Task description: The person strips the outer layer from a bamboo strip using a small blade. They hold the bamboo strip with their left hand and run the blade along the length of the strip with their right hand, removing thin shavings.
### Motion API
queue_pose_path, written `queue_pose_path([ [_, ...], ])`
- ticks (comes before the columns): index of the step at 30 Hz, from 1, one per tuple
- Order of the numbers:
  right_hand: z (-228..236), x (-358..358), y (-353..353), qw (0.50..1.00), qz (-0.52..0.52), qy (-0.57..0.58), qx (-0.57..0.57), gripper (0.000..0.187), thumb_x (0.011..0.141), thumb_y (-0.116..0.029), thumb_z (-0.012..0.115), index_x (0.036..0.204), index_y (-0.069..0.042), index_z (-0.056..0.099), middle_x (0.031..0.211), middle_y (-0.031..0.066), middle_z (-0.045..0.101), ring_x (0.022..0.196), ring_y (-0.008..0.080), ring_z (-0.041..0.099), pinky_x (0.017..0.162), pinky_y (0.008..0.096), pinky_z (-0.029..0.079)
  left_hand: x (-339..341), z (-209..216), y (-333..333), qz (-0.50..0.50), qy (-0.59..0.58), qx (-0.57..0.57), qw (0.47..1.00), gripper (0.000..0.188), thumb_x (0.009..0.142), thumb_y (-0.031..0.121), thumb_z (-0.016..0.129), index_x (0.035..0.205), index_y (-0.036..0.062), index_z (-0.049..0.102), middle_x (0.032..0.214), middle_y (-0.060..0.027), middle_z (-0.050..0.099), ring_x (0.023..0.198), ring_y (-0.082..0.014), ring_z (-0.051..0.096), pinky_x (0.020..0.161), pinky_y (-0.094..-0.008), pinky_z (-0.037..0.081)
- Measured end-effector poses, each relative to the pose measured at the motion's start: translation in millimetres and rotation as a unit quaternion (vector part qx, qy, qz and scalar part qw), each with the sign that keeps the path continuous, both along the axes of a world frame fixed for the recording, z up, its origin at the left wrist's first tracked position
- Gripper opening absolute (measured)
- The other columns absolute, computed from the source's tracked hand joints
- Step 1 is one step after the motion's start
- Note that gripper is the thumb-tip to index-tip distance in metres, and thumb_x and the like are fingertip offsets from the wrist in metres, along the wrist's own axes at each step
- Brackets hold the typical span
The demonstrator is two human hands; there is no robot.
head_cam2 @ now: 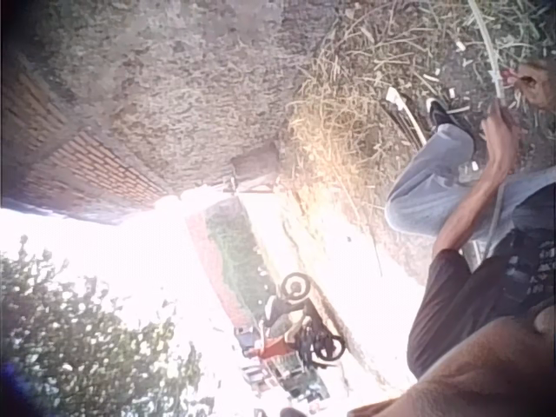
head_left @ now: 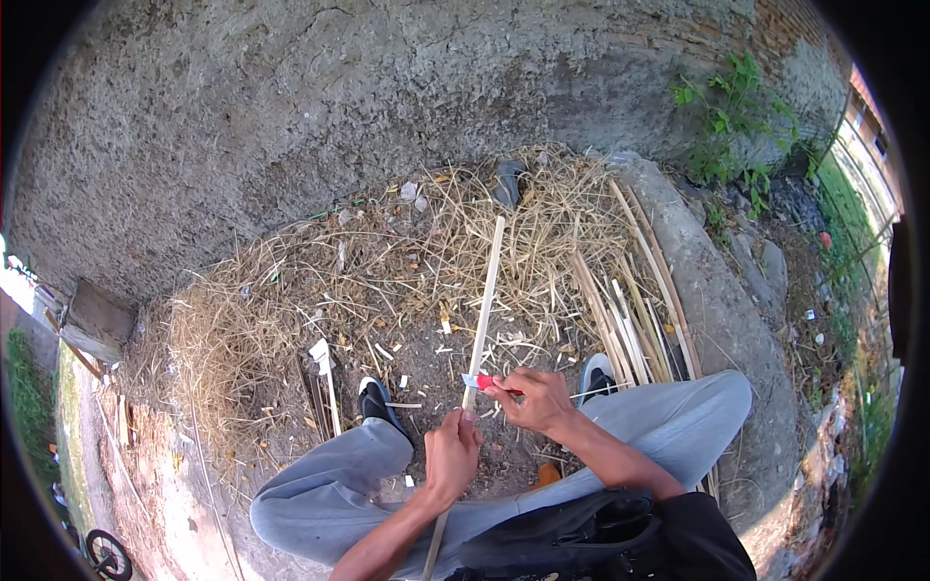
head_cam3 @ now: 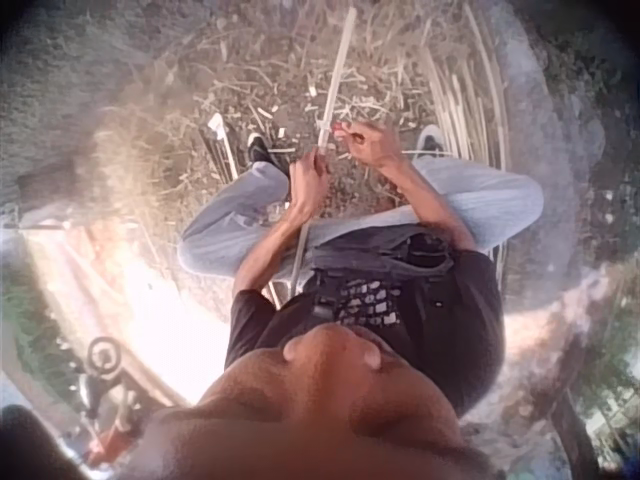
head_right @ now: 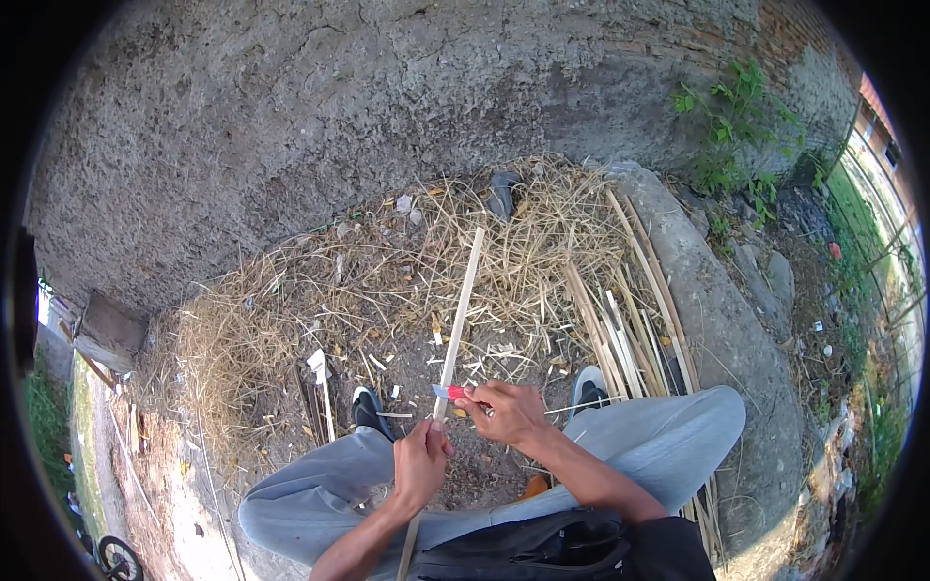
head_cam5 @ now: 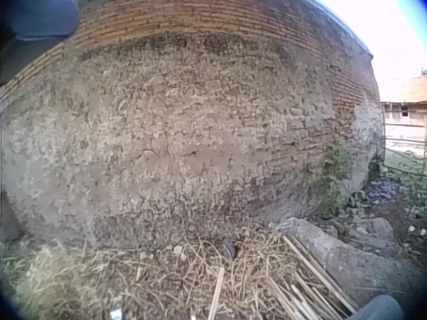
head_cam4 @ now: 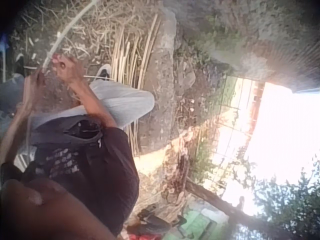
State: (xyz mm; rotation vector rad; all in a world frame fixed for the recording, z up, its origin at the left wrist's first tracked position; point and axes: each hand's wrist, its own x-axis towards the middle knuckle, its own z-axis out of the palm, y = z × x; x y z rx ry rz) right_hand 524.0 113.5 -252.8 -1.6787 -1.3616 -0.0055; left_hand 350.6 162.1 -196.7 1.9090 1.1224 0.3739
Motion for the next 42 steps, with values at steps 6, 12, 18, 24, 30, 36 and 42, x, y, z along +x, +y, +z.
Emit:
queue_pose_path([
  [6,6,0,0,1.0,0.007,-0.013,0.002,0.019,0.082,-0.025,0.077,0.074,-0.009,0.071,0.063,0.0045,0.063,0.049,0.0237,0.061,0.042,0.0349,0.046,-3,-12,1,-0.004,-0.046,0.002,0.999,0.03,0.102,0.018,0.044,0.092,-0.0031,0.063,0.061,-0.0089,0.063,0.051,-0.0148,0.059,0.051,-0.0329,0.046],
  [12,8,3,1,1.0,0.012,-0.001,-0.007,0.021,0.082,-0.025,0.078,0.072,-0.008,0.069,0.063,0.0051,0.063,0.049,0.0237,0.062,0.042,0.0344,0.046,-6,-11,-2,-0.01,-0.033,0.012,0.999,0.029,0.102,0.017,0.044,0.095,-0.0038,0.063,0.061,-0.0093,0.063,0.052,-0.0148,0.06,0.052,-0.0317,0.047],
  [18,-3,8,1,1.0,0.006,0.016,0.017,0.024,0.083,-0.033,0.076,0.074,-0.011,0.07,0.065,0.0041,0.066,0.046,0.0239,0.061,0.04,0.0358,0.046,-4,0,-9,-0.005,-0.028,-0.011,1.0,0.028,0.102,0.016,0.045,0.094,-0.0035,0.063,0.061,-0.0094,0.062,0.053,-0.0156,0.061,0.053,-0.0317,0.048],
  [24,5,13,3,0.999,-0.009,0.032,-0.009,0.025,0.082,-0.031,0.077,0.075,-0.009,0.069,0.067,0.0067,0.067,0.053,0.0249,0.065,0.046,0.0351,0.049,-6,-2,-13,-0.009,-0.021,-0.013,1.0,0.027,0.101,0.017,0.045,0.094,-0.0028,0.063,0.061,-0.0093,0.062,0.053,-0.0159,0.061,0.052,-0.0321,0.048],
  [30,-5,21,6,0.999,-0.023,0.043,0.002,0.027,0.083,-0.03,0.077,0.074,-0.006,0.068,0.065,0.0091,0.065,0.056,0.0262,0.064,0.049,0.0352,0.049,-7,-2,-17,-0.011,-0.01,-0.018,1.0,0.027,0.101,0.017,0.046,0.092,-0.002,0.063,0.061,-0.0086,0.062,0.052,-0.0157,0.06,0.052,-0.0319,0.047],
  [36,-2,63,9,0.989,-0.085,0.055,-0.112,0.032,0.085,-0.039,0.073,0.077,-0.01,0.066,0.063,0.009,0.065,0.057,0.0298,0.065,0.052,0.0399,0.051,-13,-1,-31,-0.02,-0.002,-0.059,0.998,0.028,0.1,0.017,0.046,0.09,-0.0022,0.064,0.06,-0.0082,0.063,0.051,-0.0156,0.06,0.053,-0.0316,0.047],
  [42,-31,129,4,0.965,-0.208,0.113,-0.111,0.032,0.086,-0.037,0.073,0.077,-0.007,0.066,0.064,0.0123,0.065,0.06,0.0311,0.065,0.056,0.0406,0.049,-33,-17,-48,-0.072,-0.012,-0.078,0.994,0.027,0.101,0.018,0.047,0.092,-0.0018,0.064,0.061,-0.0059,0.064,0.048,-0.0115,0.055,0.049,-0.0303,0.044],
])
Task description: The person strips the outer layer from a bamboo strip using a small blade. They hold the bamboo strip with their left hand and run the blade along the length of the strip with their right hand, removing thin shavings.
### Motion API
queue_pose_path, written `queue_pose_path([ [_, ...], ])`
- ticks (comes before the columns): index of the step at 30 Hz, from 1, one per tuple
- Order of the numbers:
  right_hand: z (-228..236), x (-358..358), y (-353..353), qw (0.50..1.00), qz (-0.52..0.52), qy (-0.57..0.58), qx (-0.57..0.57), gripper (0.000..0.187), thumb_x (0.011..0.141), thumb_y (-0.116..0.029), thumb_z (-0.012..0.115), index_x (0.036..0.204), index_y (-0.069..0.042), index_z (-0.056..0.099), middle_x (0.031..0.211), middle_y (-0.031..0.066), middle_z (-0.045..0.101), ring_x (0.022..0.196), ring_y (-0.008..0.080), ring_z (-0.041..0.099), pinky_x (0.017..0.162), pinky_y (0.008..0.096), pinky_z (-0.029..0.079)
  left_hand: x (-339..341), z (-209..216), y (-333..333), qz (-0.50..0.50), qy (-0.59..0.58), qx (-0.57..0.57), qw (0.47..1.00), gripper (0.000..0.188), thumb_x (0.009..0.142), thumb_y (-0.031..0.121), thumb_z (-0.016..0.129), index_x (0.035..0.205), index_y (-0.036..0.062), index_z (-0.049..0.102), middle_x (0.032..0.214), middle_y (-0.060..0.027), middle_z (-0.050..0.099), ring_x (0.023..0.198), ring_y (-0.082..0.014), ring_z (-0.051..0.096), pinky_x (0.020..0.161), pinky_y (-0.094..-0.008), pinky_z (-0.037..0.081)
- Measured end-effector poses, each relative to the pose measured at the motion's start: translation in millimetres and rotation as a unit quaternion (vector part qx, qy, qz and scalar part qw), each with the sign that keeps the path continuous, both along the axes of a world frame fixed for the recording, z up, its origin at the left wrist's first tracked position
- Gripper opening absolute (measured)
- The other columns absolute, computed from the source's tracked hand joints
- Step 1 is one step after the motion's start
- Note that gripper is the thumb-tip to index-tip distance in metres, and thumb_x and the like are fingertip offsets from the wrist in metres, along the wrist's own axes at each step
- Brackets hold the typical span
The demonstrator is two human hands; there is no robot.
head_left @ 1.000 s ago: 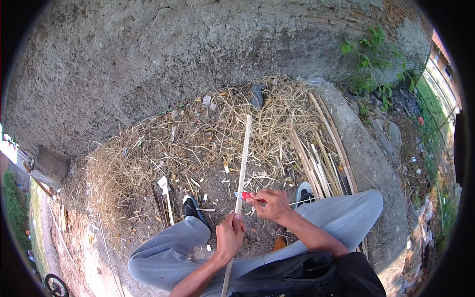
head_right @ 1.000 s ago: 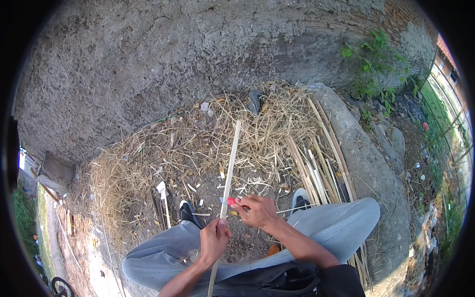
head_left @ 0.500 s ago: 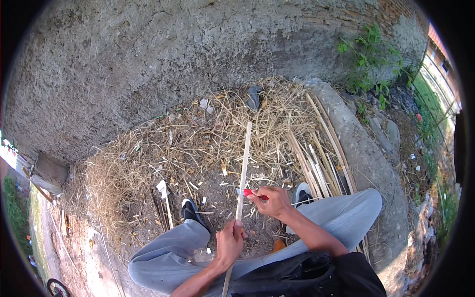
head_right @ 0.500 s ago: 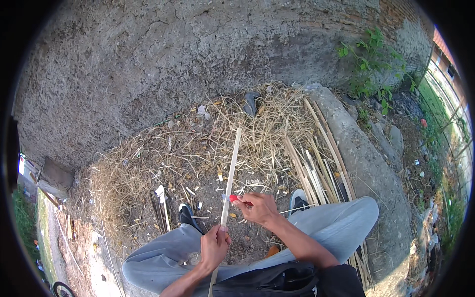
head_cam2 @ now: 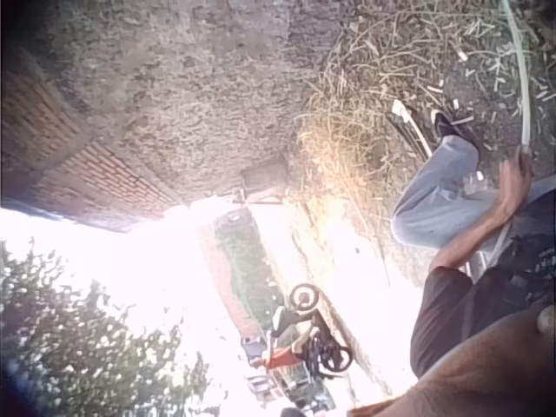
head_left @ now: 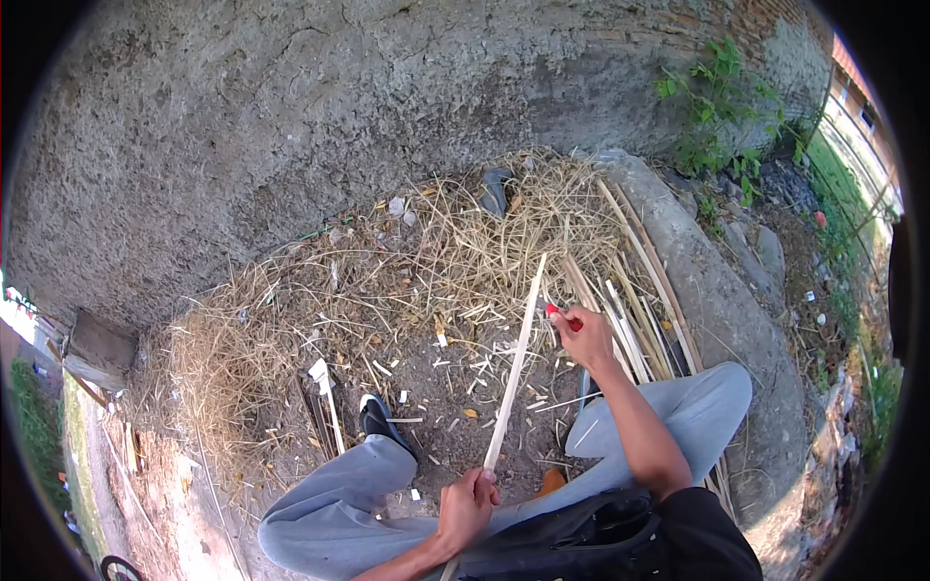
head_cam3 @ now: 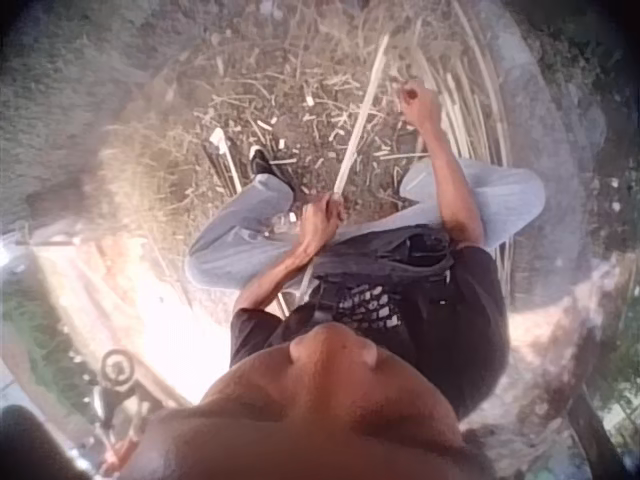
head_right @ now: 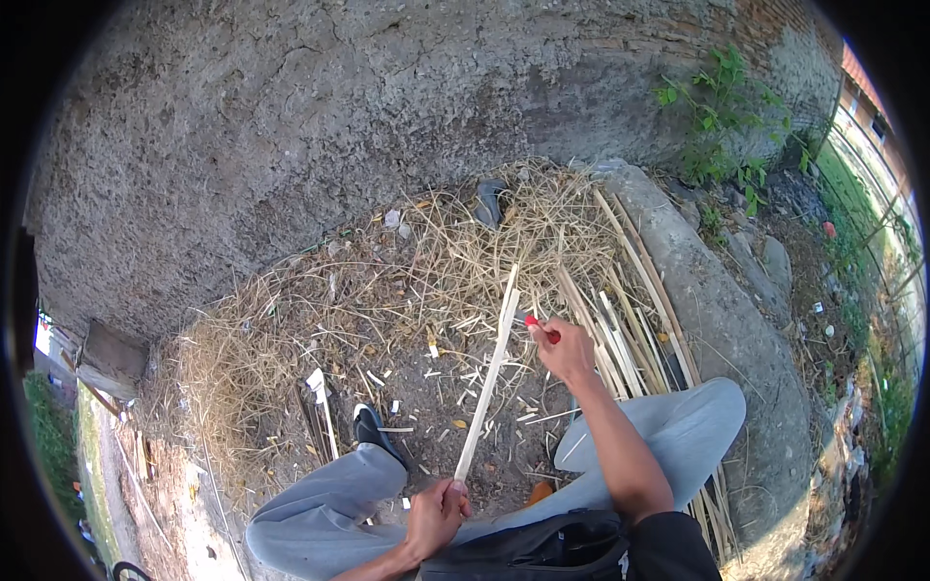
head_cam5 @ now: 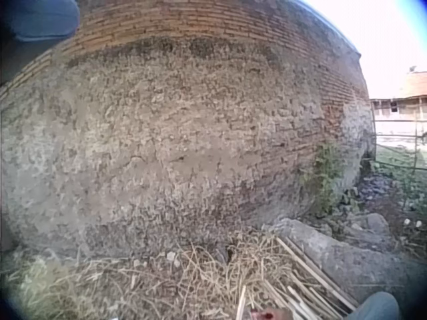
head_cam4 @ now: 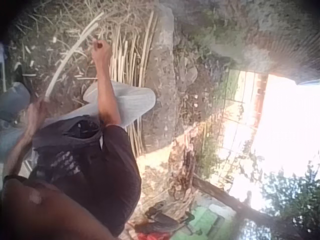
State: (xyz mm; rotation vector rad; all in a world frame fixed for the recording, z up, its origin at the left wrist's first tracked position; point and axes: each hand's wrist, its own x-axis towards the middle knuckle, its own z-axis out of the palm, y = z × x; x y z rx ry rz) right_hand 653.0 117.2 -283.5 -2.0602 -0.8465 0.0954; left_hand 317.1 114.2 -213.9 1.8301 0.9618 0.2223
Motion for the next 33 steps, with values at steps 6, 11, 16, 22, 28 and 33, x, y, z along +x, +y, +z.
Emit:
queue_pose_path([
  [6,-20,40,-3,0.992,-0.084,0.074,0.053,0.032,0.088,-0.025,0.072,0.071,-0.001,0.059,0.06,0.0067,0.059,0.056,0.0162,0.055,0.052,0.0329,0.041,5,4,27,0.021,0.014,-0.088,0.996,0.029,0.101,0.02,0.049,0.093,-0.0026,0.065,0.062,-0.0073,0.066,0.051,-0.0137,0.06,0.05,-0.0322,0.047],
  [11,-29,32,-6,0.993,-0.067,0.095,0.018,0.034,0.087,-0.032,0.072,0.075,-0.002,0.064,0.063,0.0117,0.064,0.055,0.0236,0.06,0.056,0.037,0.045,11,-5,38,0.037,0.0,-0.069,0.997,0.03,0.101,0.022,0.049,0.095,-0.0033,0.065,0.063,-0.0066,0.066,0.048,-0.0094,0.055,0.048,-0.0291,0.044],
  [16,-1,-18,5,0.981,0.057,0.177,0.047,0.031,0.09,-0.032,0.071,0.081,-0.003,0.064,0.061,0.0063,0.061,0.058,0.0084,0.052,0.056,0.0287,0.043,14,1,44,0.056,-0.024,-0.134,0.989,0.028,0.103,0.02,0.046,0.097,-0.0018,0.062,0.066,-0.0066,0.066,0.047,-0.0056,0.049,0.045,-0.0247,0.04],
  [22,62,-103,-11,0.974,0.204,0.079,0.051,0.023,0.087,-0.022,0.075,0.083,-0.003,0.064,0.064,0.0061,0.063,0.056,0.0106,0.058,0.051,0.027,0.043,15,-5,51,0.08,-0.082,-0.184,0.976,0.028,0.104,0.022,0.045,0.098,-0.0014,0.06,0.068,-0.0086,0.065,0.044,-0.0039,0.044,0.042,-0.0212,0.035],
  [28,55,-125,-16,0.953,0.289,-0.042,0.082,0.03,0.085,-0.034,0.075,0.079,-0.007,0.065,0.067,0.0095,0.068,0.058,0.0286,0.067,0.053,0.0372,0.052,18,-4,56,0.108,-0.129,-0.225,0.96,0.03,0.105,0.025,0.046,0.098,-0.0016,0.059,0.069,-0.0097,0.064,0.043,-0.0042,0.041,0.04,-0.0217,0.032],
  [33,54,-127,-16,0.952,0.295,-0.051,0.056,0.032,0.086,-0.036,0.072,0.077,-0.007,0.064,0.069,0.0092,0.069,0.057,0.029,0.067,0.051,0.0387,0.052,20,-2,56,0.113,-0.153,-0.253,0.949,0.03,0.105,0.025,0.046,0.099,-0.0015,0.059,0.07,-0.0093,0.064,0.043,-0.0045,0.04,0.039,-0.0218,0.031],
])
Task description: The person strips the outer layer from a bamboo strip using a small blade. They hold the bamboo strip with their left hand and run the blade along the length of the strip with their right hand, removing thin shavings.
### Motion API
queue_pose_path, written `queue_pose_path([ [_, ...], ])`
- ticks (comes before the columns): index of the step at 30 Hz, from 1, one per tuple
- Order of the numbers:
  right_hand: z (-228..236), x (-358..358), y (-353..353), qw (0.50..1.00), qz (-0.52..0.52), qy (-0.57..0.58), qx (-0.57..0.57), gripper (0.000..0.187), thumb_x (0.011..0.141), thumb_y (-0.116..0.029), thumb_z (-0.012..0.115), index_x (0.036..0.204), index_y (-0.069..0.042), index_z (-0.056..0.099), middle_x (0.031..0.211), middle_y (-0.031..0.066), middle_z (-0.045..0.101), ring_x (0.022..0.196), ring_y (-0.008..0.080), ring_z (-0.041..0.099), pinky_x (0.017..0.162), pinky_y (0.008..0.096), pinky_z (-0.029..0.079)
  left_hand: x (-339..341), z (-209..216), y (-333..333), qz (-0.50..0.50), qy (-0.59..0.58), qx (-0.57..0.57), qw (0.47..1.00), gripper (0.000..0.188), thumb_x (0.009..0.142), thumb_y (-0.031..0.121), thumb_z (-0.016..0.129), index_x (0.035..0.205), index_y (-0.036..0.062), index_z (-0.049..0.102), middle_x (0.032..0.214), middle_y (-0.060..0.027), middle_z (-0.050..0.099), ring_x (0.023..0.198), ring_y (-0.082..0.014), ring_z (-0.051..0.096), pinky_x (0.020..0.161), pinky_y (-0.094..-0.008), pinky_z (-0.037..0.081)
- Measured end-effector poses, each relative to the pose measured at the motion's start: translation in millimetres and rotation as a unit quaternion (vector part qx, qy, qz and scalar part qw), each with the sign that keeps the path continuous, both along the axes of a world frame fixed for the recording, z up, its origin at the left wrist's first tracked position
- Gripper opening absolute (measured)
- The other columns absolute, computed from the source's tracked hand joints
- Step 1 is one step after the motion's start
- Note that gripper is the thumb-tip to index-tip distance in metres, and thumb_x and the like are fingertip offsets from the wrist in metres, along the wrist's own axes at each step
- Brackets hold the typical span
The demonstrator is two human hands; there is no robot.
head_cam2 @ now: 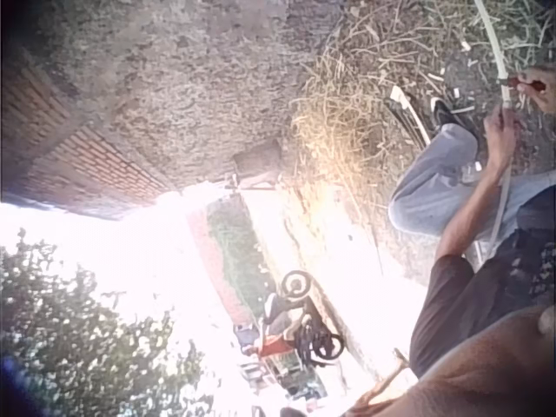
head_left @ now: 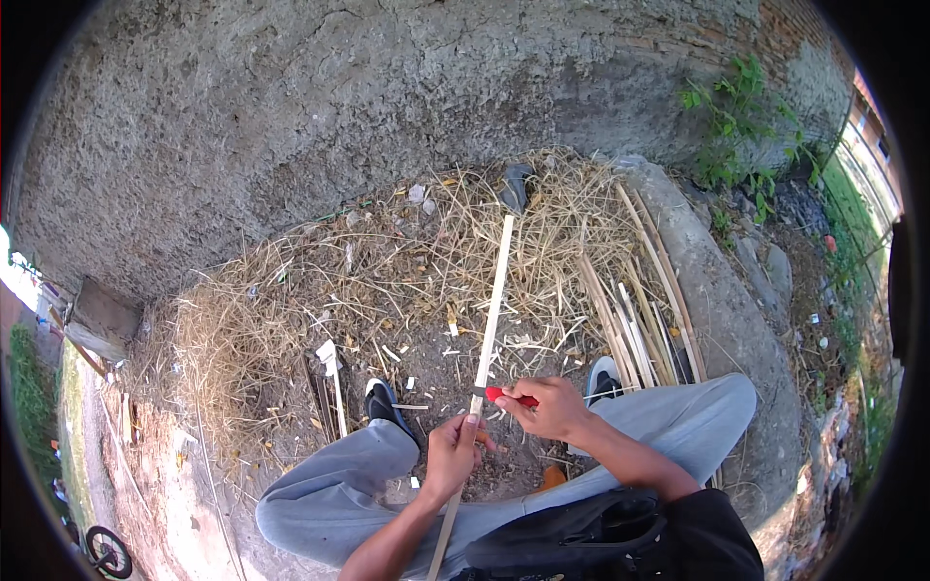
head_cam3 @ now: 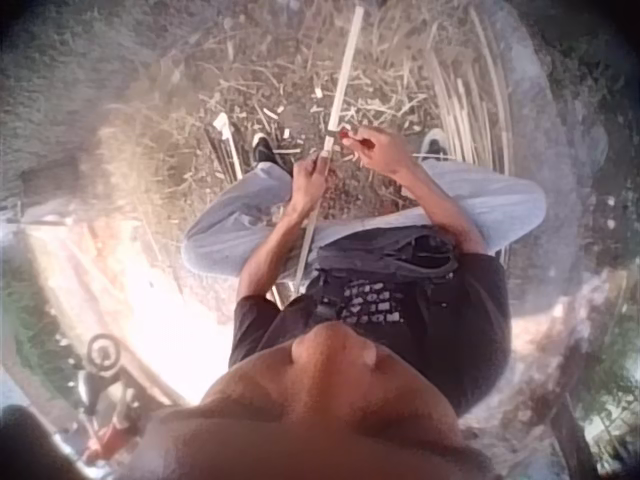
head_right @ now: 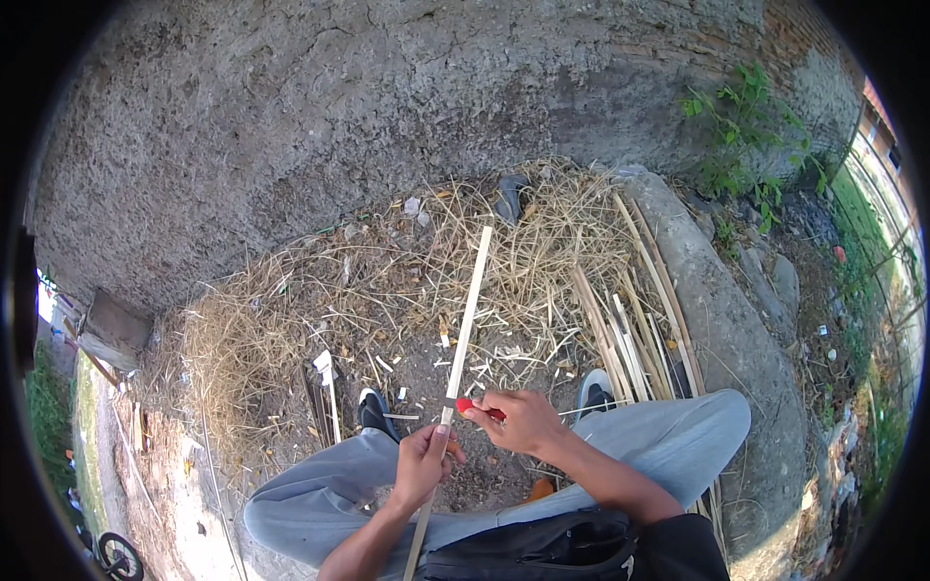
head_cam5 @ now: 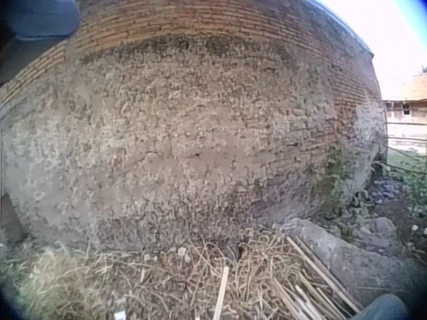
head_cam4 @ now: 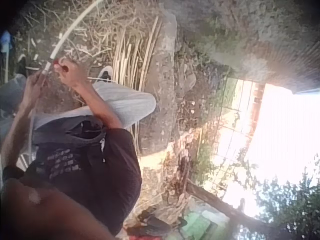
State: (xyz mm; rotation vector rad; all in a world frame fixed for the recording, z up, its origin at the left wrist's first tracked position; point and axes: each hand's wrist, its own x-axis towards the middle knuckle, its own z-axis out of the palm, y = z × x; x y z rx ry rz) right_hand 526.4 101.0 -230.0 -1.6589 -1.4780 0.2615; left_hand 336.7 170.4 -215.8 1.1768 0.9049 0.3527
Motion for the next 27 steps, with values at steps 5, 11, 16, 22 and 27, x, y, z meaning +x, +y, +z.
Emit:
queue_pose_path([
  [5,1,1,-1,0.999,0.005,-0.038,0.002,0.031,0.086,-0.036,0.072,0.076,-0.008,0.064,0.072,0.0088,0.07,0.057,0.0289,0.067,0.049,0.0396,0.052,1,-6,-1,0.004,0.012,0.026,1.0,0.031,0.104,0.025,0.046,0.099,-0.002,0.06,0.07,-0.0095,0.065,0.044,-0.0046,0.041,0.04,-0.0219,0.032],
  [11,2,-1,-2,0.999,-0.002,-0.04,-0.001,0.03,0.085,-0.036,0.073,0.075,-0.008,0.065,0.072,0.0082,0.07,0.056,0.0284,0.067,0.048,0.0396,0.051,4,-7,-2,0.021,0.012,0.054,0.998,0.031,0.105,0.021,0.043,0.095,-0.0022,0.061,0.067,-0.0076,0.065,0.046,-0.0042,0.046,0.042,-0.0219,0.036],
  [16,0,-4,-2,0.999,-0.014,-0.048,0.018,0.028,0.084,-0.035,0.074,0.074,-0.01,0.066,0.07,0.0059,0.069,0.054,0.0277,0.066,0.045,0.0386,0.05,3,-3,-5,0.007,0.031,0.092,0.995,0.031,0.105,0.021,0.042,0.094,-0.0016,0.06,0.066,-0.0061,0.064,0.047,-0.004,0.047,0.044,-0.0231,0.038],
  [22,5,-8,0,0.996,-0.041,-0.068,0.041,0.023,0.08,-0.029,0.079,0.072,-0.009,0.069,0.064,0.0043,0.066,0.047,0.023,0.061,0.04,0.0335,0.046,2,-4,-10,0.009,0.039,0.106,0.994,0.032,0.105,0.023,0.042,0.092,-0.0015,0.06,0.064,-0.0053,0.063,0.048,-0.0046,0.049,0.044,-0.0233,0.039],
  [27,-5,-1,3,0.995,-0.051,-0.054,0.064,0.021,0.08,-0.028,0.08,0.072,-0.01,0.07,0.062,0.0038,0.064,0.046,0.0225,0.059,0.039,0.0336,0.044,4,1,-17,-0.001,0.038,0.1,0.994,0.033,0.105,0.023,0.042,0.092,-0.0016,0.059,0.064,-0.0061,0.063,0.048,-0.006,0.052,0.045,-0.0237,0.041],
])
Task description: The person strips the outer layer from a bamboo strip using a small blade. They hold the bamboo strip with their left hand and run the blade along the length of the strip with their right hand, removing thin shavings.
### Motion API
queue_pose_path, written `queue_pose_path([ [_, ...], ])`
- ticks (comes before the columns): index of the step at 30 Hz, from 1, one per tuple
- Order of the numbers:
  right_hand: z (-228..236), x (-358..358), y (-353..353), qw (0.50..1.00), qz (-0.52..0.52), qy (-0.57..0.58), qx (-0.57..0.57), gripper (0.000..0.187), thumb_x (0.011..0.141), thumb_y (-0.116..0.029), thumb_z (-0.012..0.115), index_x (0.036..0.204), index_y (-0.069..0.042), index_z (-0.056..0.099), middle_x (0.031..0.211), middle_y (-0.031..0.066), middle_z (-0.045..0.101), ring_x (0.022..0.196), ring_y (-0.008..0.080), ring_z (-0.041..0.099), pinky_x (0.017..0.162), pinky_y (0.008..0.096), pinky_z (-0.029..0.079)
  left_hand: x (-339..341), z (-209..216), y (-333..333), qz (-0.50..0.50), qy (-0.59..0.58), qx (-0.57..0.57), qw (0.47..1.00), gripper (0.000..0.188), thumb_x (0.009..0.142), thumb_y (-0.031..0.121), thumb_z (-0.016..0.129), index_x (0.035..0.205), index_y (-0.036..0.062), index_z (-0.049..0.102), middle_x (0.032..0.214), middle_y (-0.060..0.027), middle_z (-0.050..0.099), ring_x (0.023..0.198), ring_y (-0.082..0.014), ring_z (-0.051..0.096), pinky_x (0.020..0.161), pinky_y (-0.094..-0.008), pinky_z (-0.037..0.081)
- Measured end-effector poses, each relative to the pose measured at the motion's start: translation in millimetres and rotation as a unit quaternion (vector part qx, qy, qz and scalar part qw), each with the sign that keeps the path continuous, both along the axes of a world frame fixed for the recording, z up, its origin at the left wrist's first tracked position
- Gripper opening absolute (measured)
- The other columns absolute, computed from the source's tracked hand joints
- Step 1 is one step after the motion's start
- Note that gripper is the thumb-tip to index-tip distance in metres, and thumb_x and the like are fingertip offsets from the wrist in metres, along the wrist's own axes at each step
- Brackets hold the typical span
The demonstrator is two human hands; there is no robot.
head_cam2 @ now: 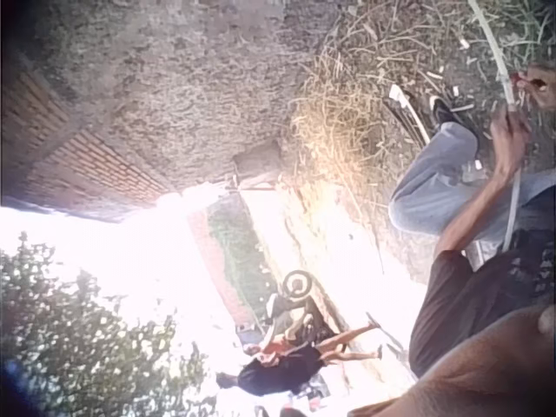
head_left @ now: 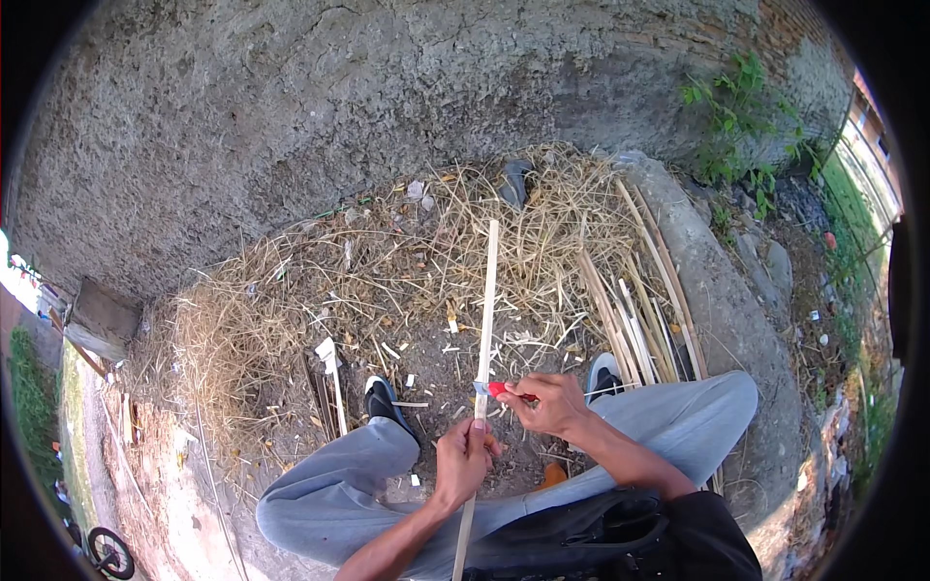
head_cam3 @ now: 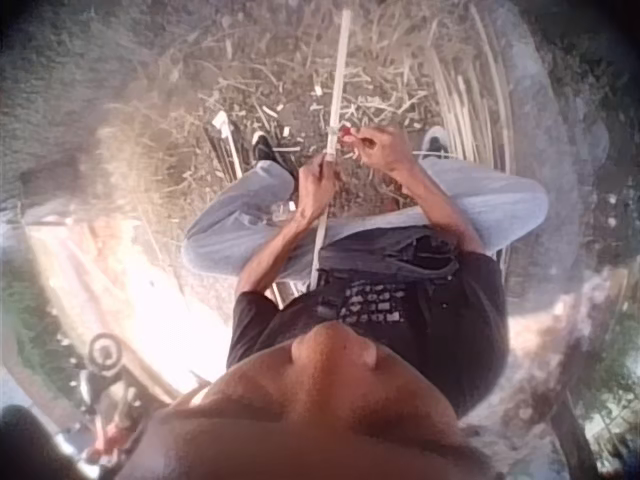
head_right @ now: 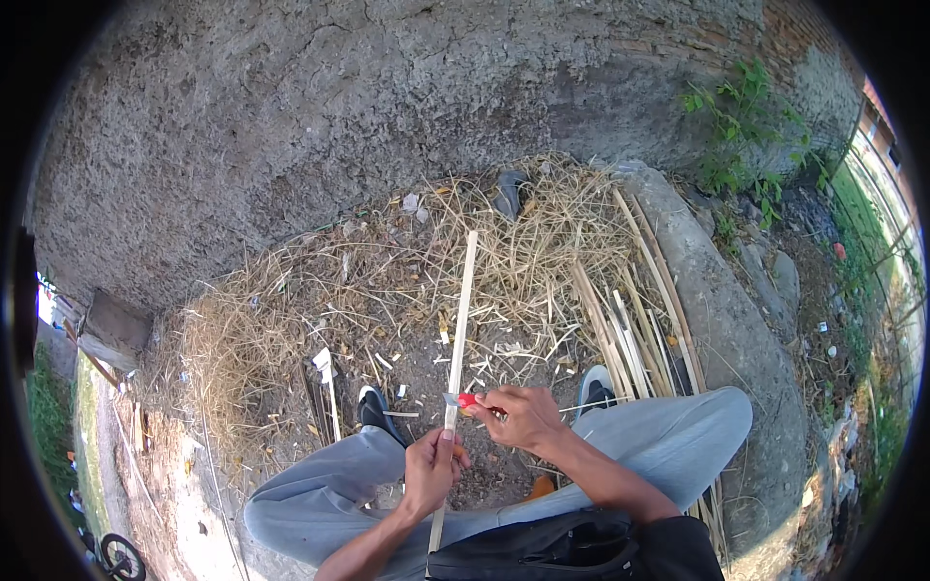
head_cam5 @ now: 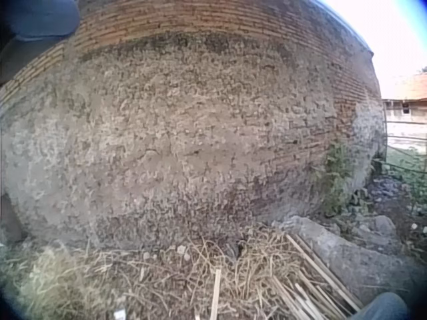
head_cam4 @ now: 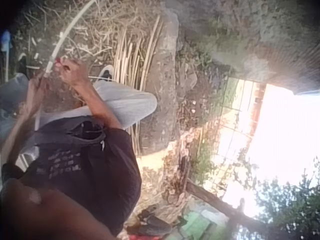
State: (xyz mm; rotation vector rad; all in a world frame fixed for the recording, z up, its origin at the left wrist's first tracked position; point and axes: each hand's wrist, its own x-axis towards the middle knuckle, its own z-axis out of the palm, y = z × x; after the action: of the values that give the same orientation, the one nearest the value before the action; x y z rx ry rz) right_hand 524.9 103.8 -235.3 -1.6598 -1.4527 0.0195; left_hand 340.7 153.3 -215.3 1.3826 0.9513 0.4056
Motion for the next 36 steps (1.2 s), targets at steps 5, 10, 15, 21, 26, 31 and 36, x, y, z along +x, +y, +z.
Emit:
queue_pose_path([
  [5,2,2,1,1.0,0.005,-0.002,0.006,0.019,0.08,-0.025,0.079,0.075,-0.009,0.072,0.06,0.0043,0.062,0.044,0.0225,0.058,0.038,0.0344,0.042,-2,-2,-2,-0.01,0.023,0.069,0.997,0.031,0.106,0.023,0.041,0.095,-0.0019,0.057,0.065,-0.0049,0.06,0.046,-0.0042,0.047,0.042,-0.0219,0.037],
  [10,-1,6,4,0.999,-0.002,0.022,0.04,0.017,0.08,-0.023,0.079,0.076,-0.008,0.071,0.059,0.0052,0.06,0.044,0.0233,0.057,0.039,0.0347,0.042,-3,-2,-6,-0.021,0.044,0.094,0.994,0.031,0.105,0.023,0.043,0.095,-0.002,0.058,0.064,-0.0037,0.059,0.048,-0.0048,0.049,0.043,-0.0223,0.038],
  [15,-8,12,6,1.0,-0.009,0.021,0.015,0.019,0.08,-0.023,0.079,0.077,-0.006,0.071,0.061,0.0065,0.063,0.048,0.0232,0.061,0.042,0.0336,0.045,-4,2,-9,-0.018,0.045,0.082,0.995,0.03,0.105,0.022,0.043,0.095,-0.0021,0.058,0.063,-0.0033,0.059,0.048,-0.0048,0.049,0.044,-0.0224,0.038],
  [21,-7,25,9,0.998,-0.042,0.039,-0.013,0.021,0.08,-0.024,0.079,0.076,-0.005,0.07,0.066,0.0087,0.067,0.054,0.0241,0.065,0.048,0.033,0.05,-7,5,-13,-0.046,0.068,0.123,0.989,0.029,0.103,0.019,0.045,0.089,-0.0013,0.061,0.059,-0.0057,0.06,0.048,-0.0112,0.056,0.047,-0.0285,0.044],
  [26,-7,30,12,0.996,-0.045,0.076,0.018,0.026,0.084,-0.03,0.076,0.076,-0.006,0.069,0.067,0.0092,0.067,0.058,0.0255,0.067,0.051,0.0354,0.052,-7,11,-11,-0.048,0.071,0.096,0.992,0.029,0.104,0.019,0.044,0.095,-0.0033,0.059,0.062,-0.0038,0.059,0.049,-0.0052,0.051,0.045,-0.0235,0.04],
  [31,-11,37,13,0.996,-0.059,0.065,-0.023,0.029,0.083,-0.033,0.076,0.078,-0.006,0.07,0.066,0.0094,0.067,0.056,0.0248,0.067,0.05,0.034,0.052,-9,11,-12,-0.061,0.075,0.124,0.988,0.029,0.104,0.02,0.045,0.094,-0.0033,0.06,0.061,-0.0038,0.059,0.049,-0.0055,0.051,0.046,-0.0236,0.041],
  [36,-12,47,16,0.995,-0.077,0.056,0.003,0.03,0.084,-0.035,0.075,0.077,-0.007,0.07,0.064,0.0089,0.066,0.053,0.0242,0.065,0.048,0.0348,0.05,-13,13,-16,-0.082,0.09,0.141,0.983,0.029,0.104,0.02,0.045,0.093,-0.0023,0.061,0.06,-0.0027,0.059,0.05,-0.0054,0.052,0.047,-0.024,0.042],
])
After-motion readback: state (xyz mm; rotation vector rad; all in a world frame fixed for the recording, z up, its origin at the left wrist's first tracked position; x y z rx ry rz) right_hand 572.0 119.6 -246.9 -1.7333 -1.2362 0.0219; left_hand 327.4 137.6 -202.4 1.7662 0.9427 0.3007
